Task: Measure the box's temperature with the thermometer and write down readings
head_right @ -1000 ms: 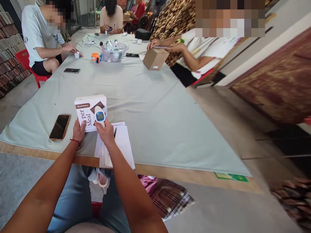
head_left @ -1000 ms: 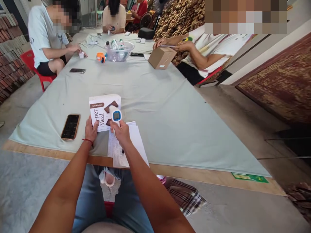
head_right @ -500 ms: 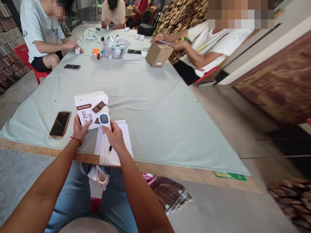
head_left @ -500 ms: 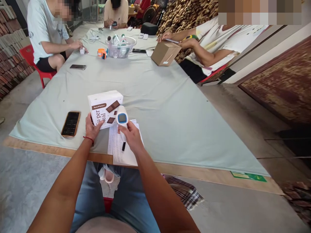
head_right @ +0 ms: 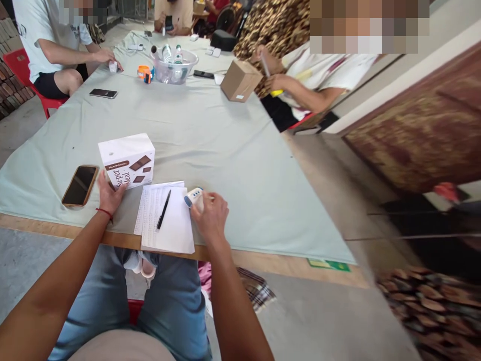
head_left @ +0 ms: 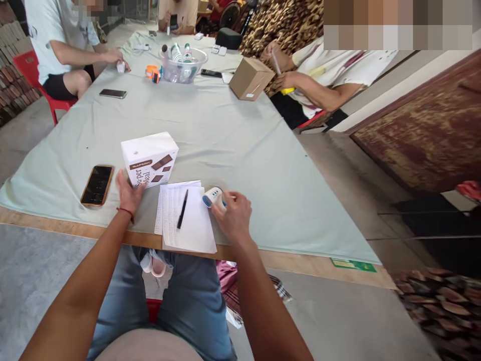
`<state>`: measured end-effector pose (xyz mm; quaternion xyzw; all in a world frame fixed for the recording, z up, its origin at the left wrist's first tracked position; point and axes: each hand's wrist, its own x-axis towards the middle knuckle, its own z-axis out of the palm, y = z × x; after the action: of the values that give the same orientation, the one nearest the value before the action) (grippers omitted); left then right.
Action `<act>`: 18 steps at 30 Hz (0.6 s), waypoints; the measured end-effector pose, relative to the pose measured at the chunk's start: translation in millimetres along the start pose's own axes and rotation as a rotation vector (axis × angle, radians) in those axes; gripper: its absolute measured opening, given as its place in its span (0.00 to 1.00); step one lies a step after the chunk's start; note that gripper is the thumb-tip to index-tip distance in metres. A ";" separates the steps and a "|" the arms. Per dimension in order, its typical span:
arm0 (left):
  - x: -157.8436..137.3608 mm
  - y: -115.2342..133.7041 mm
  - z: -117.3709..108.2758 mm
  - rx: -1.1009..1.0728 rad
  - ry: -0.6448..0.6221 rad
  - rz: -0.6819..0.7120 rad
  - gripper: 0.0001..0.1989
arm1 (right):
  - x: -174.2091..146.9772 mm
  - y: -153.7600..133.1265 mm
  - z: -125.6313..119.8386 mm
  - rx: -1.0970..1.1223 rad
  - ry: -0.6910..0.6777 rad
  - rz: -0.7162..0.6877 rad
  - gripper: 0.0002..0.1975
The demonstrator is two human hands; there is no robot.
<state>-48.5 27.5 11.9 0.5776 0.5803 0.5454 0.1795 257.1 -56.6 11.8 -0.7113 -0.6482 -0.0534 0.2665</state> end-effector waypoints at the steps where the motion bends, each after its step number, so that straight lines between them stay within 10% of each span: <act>1: -6.2 3.2 -2.5 0.035 0.073 0.014 0.34 | 3.5 -8.8 0.0 0.031 -0.005 -0.094 0.16; 4: -30.2 17.8 -6.0 0.075 0.091 0.166 0.18 | 16.1 -35.6 5.8 0.060 -0.150 -0.369 0.14; 11: -62.0 41.9 10.7 0.113 -0.548 0.451 0.09 | 44.9 -42.3 16.1 -0.071 -0.365 -0.723 0.12; 14: -62.0 43.0 11.3 0.197 -0.623 0.457 0.13 | 44.4 -31.2 8.2 0.014 -0.348 -0.675 0.11; 18: -65.7 46.1 8.2 0.281 -0.745 0.526 0.20 | 23.7 -37.9 2.2 0.432 -0.074 -0.266 0.06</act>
<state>-2.1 -38.0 20.1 0.8796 0.3789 0.2445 0.1515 224.0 -33.8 31.7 -0.5478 -0.7418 0.0778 0.3789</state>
